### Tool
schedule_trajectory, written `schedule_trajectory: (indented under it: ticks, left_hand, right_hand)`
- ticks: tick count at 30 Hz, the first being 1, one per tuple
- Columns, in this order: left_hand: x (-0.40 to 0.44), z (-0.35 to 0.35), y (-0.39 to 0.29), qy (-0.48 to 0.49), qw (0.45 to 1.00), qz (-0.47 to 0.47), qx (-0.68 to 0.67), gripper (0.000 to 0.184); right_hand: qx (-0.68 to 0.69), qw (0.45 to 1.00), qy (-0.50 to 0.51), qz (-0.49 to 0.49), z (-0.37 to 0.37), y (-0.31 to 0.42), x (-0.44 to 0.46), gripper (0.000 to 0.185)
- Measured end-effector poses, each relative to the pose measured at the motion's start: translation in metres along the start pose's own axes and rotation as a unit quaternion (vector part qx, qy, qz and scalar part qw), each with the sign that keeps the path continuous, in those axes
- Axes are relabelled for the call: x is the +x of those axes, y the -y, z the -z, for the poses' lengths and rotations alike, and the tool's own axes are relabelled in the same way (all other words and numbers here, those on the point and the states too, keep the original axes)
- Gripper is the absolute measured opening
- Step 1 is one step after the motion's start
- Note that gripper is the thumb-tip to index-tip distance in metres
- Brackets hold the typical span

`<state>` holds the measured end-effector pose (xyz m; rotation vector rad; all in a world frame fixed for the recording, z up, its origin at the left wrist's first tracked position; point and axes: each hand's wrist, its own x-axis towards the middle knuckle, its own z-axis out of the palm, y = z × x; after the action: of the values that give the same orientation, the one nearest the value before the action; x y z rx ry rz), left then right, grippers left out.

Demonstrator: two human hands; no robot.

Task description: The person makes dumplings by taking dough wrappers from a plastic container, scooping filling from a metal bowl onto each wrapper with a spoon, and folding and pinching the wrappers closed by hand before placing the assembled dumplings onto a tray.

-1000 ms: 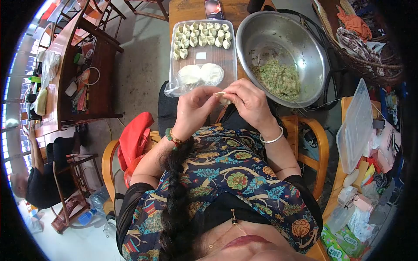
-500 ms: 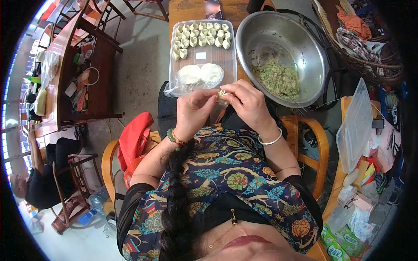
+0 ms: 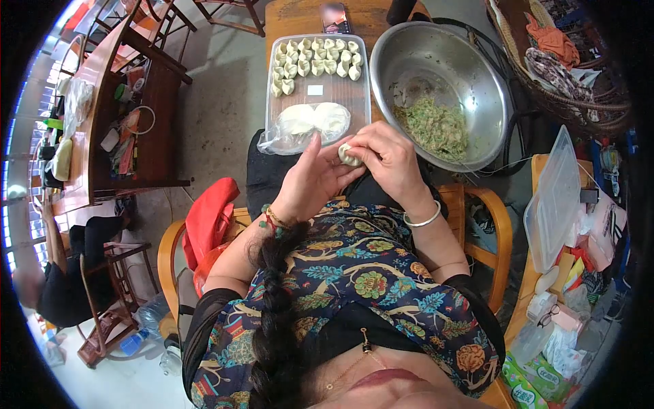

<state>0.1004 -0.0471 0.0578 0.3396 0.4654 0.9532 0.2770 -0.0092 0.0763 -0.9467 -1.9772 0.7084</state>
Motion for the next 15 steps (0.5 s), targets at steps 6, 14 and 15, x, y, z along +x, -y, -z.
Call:
schedule_trajectory:
  ticks: [6, 14, 15]
  left_hand:
    - [-0.003, 0.003, -0.003, 0.020, 1.000, 0.003, -0.010, 0.078]
    - [-0.004, 0.003, 0.001, -0.003, 1.000, 0.012, 0.002, 0.079]
    - [-0.004, 0.002, 0.001, 0.000, 1.000, 0.016, -0.002, 0.079]
  right_hand:
    - [0.041, 0.999, 0.026, 0.008, 0.005, 0.004, 0.006, 0.023]
    - [0.069, 0.996, 0.049, 0.031, -0.003, -0.007, 0.004, 0.010]
    - [0.058, 0.996, 0.054, 0.039, -0.003, -0.007, 0.004, 0.009]
